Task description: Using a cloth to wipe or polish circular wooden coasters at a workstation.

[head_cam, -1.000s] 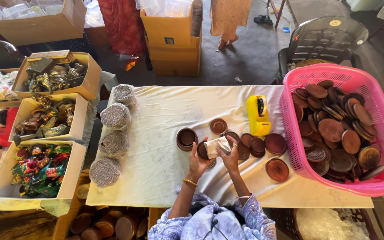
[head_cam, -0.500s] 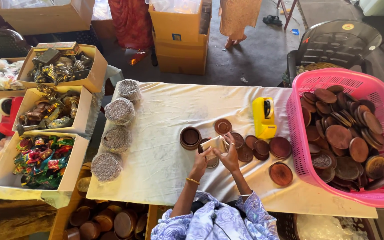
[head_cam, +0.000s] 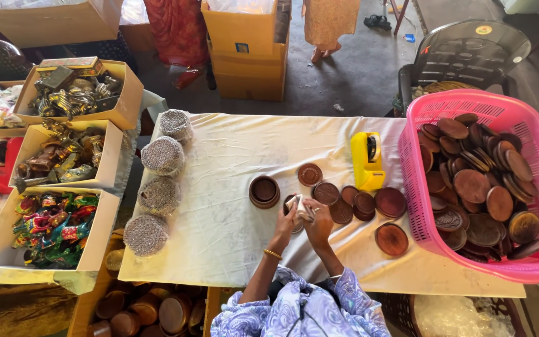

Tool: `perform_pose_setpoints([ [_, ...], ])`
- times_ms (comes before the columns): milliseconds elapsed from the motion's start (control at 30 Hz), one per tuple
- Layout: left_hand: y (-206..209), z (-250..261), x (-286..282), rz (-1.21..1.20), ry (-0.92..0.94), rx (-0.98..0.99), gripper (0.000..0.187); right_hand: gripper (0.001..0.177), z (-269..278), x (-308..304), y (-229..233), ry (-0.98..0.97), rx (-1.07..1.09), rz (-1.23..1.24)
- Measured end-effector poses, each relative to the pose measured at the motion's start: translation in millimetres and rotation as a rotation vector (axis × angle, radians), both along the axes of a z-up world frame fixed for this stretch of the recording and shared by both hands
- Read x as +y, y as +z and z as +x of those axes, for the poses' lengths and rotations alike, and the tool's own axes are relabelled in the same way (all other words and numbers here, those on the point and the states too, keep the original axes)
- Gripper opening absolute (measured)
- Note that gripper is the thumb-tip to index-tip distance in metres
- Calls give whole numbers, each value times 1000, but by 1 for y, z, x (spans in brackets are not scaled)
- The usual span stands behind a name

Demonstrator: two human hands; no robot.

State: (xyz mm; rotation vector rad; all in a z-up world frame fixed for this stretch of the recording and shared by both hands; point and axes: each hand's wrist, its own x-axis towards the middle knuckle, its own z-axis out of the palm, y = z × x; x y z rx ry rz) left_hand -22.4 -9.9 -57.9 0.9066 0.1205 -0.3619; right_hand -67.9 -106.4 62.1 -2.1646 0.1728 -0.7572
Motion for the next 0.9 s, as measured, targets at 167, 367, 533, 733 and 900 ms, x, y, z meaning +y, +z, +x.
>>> perform_pose_setpoints([
  [167,14,-3,-3,3,-18,-45,48,30,0,11,-14,117,-66,-55],
  [367,42,-8,4,187,-50,-220,52,28,4,13,-33,80,71,202],
  [533,-5,1,1,253,-110,-279,60,31,7,9,-26,95,101,295],
  [733,-10,5,8,-735,-308,-52,70,46,14,1,-8,296,-43,124],
  [900,3,10,26,-580,-345,72,98,58,18,-10,-2,344,199,260],
])
